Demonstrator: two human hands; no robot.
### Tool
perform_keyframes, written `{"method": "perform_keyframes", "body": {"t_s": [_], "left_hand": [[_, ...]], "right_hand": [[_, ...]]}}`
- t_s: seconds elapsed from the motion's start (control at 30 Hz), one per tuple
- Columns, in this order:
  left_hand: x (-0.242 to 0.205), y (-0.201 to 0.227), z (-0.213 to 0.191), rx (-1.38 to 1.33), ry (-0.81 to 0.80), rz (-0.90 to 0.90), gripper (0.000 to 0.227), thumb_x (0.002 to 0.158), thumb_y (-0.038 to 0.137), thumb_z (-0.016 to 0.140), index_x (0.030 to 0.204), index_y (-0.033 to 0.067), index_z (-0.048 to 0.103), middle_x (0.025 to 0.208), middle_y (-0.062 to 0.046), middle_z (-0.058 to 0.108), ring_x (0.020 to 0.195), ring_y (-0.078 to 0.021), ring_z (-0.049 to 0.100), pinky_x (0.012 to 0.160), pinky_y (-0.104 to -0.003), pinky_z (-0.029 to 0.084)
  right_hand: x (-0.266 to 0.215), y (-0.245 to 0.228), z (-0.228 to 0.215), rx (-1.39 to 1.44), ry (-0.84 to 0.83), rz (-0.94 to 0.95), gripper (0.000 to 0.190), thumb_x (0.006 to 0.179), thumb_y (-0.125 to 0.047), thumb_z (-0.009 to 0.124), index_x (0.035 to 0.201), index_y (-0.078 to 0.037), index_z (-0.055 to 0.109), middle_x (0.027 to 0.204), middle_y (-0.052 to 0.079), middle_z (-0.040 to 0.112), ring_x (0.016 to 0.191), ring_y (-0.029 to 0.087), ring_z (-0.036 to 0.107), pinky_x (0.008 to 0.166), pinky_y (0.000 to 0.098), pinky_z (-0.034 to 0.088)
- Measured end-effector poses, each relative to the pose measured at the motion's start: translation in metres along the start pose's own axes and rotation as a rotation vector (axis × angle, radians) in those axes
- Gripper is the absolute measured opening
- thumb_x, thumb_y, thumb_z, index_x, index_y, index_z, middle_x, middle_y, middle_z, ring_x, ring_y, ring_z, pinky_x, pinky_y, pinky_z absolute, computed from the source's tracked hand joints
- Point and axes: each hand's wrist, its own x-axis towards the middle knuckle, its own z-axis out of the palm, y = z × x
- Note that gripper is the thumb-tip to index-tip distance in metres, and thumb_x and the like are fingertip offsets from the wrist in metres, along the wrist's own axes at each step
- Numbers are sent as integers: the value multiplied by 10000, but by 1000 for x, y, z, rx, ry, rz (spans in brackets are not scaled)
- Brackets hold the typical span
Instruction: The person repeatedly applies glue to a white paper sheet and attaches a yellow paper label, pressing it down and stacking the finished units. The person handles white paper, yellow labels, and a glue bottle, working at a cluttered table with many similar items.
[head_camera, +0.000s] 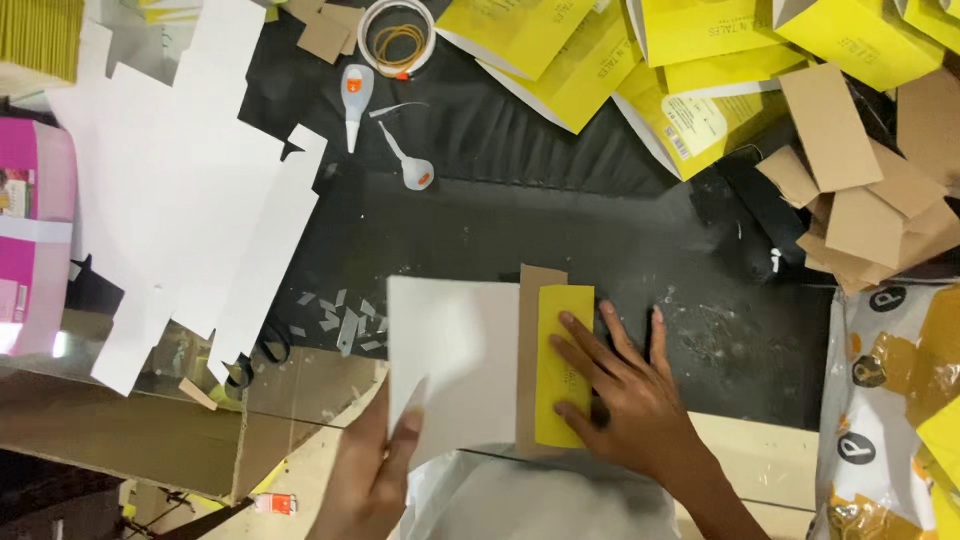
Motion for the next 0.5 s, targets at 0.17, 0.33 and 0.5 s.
{"method": "perform_keyframes", "body": {"t_s": [0.17, 0.33, 0.5], "left_hand": [[20, 32, 24, 144, -299, 64, 839, 1002, 457, 316, 1620, 175, -178, 1752, -48, -160, 1610, -297, -60, 1260, -482, 24], [21, 23, 56, 109, -338, 224, 771, 1055, 438, 332, 1634, 168, -99, 1751, -29, -207, 1609, -259, -249, 1262, -483, -44], [37, -14, 41, 23, -322, 216, 1084, 830, -225, 512, 1633, 172, -98, 1745, -46, -220, 1609, -264, -169, 1267, -426, 26]], "right_hand": [[5, -3, -2, 4, -3, 60, 706, 905, -504, 662, 1519, -199, 495, 1633, 4, 443, 1554, 408, 297, 1212, 740, 59], [4, -4, -3, 41, -23, 80, 693, 934, -487, 645, 1534, -184, 474, 1643, 6, 427, 1567, 406, 248, 1211, 734, 18], [6, 0, 0, 8, -66, 76, 715, 885, -521, 659, 1507, -205, 503, 1632, 8, 437, 1550, 411, 262, 1200, 728, 36]]}}
